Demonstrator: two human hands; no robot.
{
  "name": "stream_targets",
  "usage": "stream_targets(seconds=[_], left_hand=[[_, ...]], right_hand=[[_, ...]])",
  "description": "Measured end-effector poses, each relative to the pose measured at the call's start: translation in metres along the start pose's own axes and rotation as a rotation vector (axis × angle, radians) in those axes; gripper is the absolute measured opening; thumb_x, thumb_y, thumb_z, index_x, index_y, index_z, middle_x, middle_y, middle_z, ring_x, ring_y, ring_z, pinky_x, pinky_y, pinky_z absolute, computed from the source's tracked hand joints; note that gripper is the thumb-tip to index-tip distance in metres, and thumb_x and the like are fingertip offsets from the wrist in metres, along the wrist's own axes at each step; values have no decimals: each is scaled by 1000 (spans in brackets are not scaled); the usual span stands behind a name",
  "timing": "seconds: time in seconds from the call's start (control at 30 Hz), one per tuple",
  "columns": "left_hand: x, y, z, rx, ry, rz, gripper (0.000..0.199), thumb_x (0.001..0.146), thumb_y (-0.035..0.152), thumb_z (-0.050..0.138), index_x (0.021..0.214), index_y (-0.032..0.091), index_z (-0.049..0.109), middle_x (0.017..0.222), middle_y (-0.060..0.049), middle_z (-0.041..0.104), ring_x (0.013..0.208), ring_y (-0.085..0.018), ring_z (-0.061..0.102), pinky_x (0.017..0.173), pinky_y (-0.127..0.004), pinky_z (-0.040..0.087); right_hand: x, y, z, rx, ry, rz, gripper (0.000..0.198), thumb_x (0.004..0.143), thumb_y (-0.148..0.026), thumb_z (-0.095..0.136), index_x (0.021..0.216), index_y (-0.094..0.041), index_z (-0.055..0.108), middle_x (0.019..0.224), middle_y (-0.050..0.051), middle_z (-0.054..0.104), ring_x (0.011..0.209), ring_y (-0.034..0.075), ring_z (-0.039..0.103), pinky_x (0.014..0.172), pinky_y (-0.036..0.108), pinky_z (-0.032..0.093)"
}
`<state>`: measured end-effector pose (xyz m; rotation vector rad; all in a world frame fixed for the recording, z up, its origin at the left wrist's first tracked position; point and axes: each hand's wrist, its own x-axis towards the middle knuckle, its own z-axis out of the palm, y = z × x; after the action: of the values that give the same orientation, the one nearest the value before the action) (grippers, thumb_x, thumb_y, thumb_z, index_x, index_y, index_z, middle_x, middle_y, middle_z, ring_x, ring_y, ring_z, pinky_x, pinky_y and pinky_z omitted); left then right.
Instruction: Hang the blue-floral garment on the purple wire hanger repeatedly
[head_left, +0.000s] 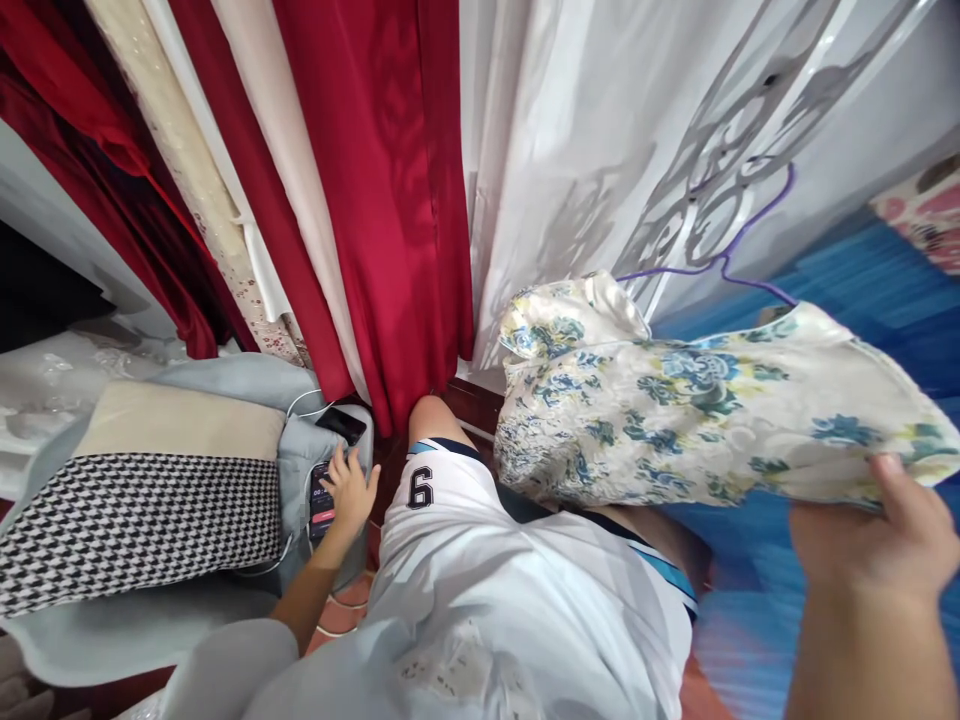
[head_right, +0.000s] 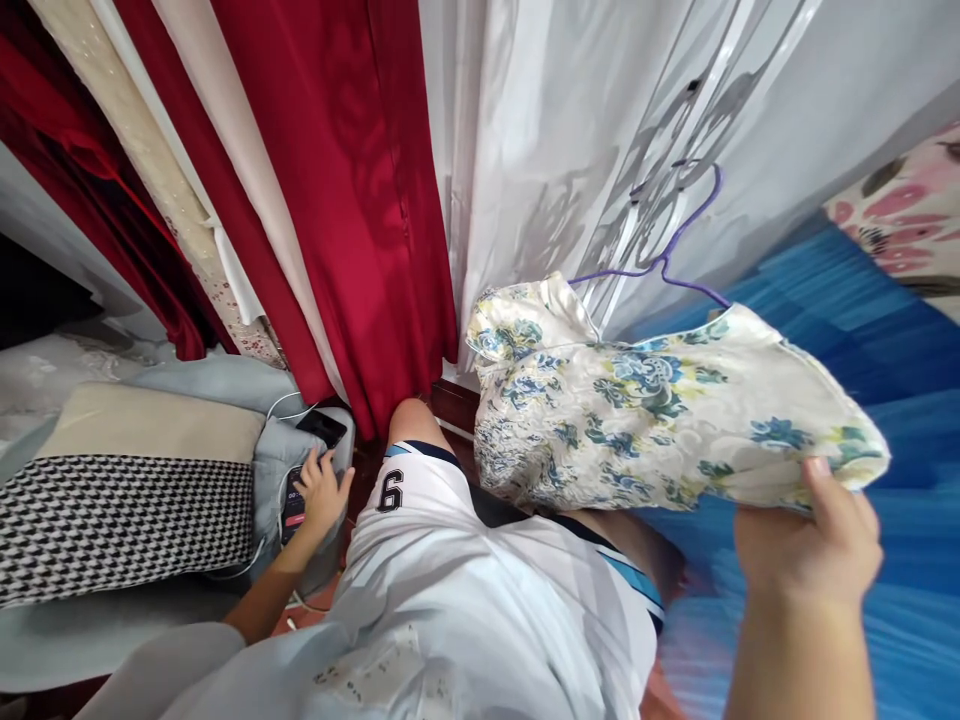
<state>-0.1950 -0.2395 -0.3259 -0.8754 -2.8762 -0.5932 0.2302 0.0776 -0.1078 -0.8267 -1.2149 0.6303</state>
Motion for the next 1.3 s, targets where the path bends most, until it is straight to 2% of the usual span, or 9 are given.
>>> stream_targets(seconds=[0.17,0.33,0.47,0.67,0.83,0.93,1.03,1.2,1.3], left_hand=[[2,-14,14,-51,68,-71,61,89,49,51,136,11,43,151,-24,25,134,-43,31,103,-58,35],[9,14,6,-118,90,21,59,89,45,52,136,12,39,151,-24,26,138,-41,27,108,-58,28],[23,84,-2,-332,63,240,55,90,41,52,137,15,38,151,-22,26,140,-37,28,110,-56,27],[39,241,-36,-747,98,631,53,92,38,55,139,20,35,150,-18,31,141,-30,31,113,-48,29],[83,336,-89,-932,317,733,53,93,36,55,140,19,35,150,-18,34,140,-27,31,114,-44,27],[123,368,-107,-851,267,776,39,93,33,53,129,19,50,138,-14,49,132,-26,41,111,-42,31],[147,388,-121,-775,141,825,21,94,32,49,106,21,63,107,-9,63,108,-24,56,97,-37,42],[138,411,-163,-702,254,928,21,95,38,50,99,24,65,96,-6,64,96,-24,57,85,-34,42],[130,420,-175,-672,303,991,23,92,44,54,93,23,65,91,-5,64,92,-23,57,82,-34,40]], right_hand=[[-3,0,4,211,-54,121,41,78,-39,64,118,-33,71,144,7,53,138,38,38,83,60,43],[-7,-3,0,138,-110,122,39,82,-39,58,119,-37,71,146,6,50,137,38,40,84,62,43],[-5,-5,-1,135,-146,127,39,81,-35,61,118,-33,71,144,11,53,131,35,48,87,55,45],[24,-4,7,171,139,298,37,64,-37,77,97,-19,75,105,16,70,93,29,67,73,40,51],[47,-21,7,28,78,163,30,70,-41,75,85,-15,70,67,-1,58,56,11,47,52,24,37],[55,-33,4,-170,-42,12,28,78,-43,70,78,-15,68,59,-4,47,53,9,36,48,23,27],[65,-39,4,-157,-6,-29,30,79,-45,68,75,-15,66,59,-5,43,52,8,34,48,22,26],[77,-38,-7,72,152,128,34,70,-46,75,77,-14,66,62,-4,48,51,9,39,49,23,32],[52,-50,-27,128,245,217,31,68,-42,78,78,-15,65,65,-3,51,52,10,42,48,23,34]])
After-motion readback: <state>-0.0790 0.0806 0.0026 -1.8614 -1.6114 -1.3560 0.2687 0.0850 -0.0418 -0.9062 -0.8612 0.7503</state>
